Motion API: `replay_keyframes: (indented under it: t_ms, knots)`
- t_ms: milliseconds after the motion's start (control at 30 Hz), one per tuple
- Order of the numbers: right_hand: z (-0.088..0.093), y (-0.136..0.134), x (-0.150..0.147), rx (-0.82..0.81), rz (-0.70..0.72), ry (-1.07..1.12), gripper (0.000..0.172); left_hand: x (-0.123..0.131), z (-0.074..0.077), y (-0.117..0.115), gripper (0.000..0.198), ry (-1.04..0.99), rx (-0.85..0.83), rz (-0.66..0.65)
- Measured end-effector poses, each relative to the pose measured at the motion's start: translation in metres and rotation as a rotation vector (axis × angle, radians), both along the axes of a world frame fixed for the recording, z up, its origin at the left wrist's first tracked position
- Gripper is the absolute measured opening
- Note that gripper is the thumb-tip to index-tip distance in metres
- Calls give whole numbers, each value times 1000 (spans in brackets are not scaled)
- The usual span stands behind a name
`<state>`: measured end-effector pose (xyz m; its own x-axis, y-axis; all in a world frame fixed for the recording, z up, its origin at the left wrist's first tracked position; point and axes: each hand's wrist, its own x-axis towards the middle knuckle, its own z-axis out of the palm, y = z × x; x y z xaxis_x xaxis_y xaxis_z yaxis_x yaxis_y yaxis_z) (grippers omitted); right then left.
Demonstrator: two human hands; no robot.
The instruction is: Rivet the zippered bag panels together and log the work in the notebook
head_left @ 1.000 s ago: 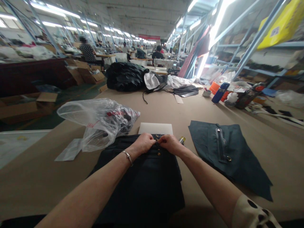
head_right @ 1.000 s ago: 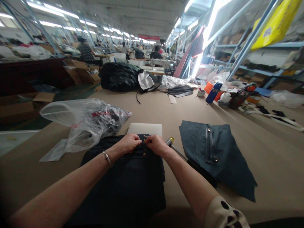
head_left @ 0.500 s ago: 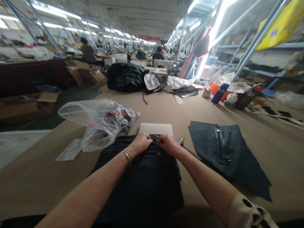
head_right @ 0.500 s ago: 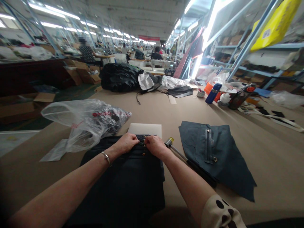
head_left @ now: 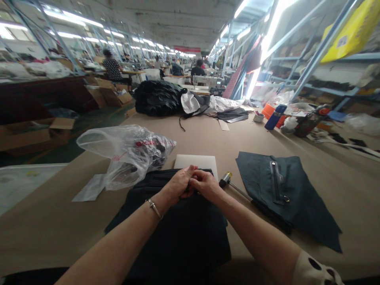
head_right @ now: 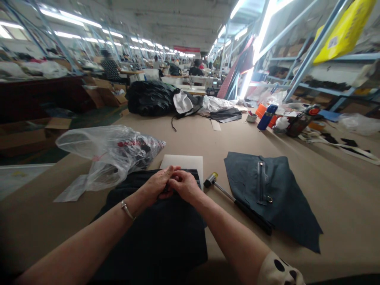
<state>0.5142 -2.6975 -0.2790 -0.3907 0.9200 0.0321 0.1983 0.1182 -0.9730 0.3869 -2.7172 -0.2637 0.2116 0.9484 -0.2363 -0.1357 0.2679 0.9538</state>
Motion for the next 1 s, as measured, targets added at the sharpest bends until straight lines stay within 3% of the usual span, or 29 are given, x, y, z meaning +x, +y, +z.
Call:
replay_keyframes:
  t_ms: [167,300,433,733,867,1000]
  knots:
    - [-8,-6,-14,-43,-98,177,35,5,-7,-1,77,-5,22,83]
    - [1,-7,-16,-59,-113,358,33,2,-9,4,82,-7,70,133]
    - [11,1,-4,-78,-126,532,33,-3,-12,6,74,5,69,121]
    - [-9,5,18,-51,42,109,30,-1,-33,10,52,118,126,79]
    - [-12,-1,19,-84,104,32,14,-3,-30,4,33,212,139,45]
    - [-8,1,21,-123,138,-97,13,-6,-21,-3,20,313,145,23]
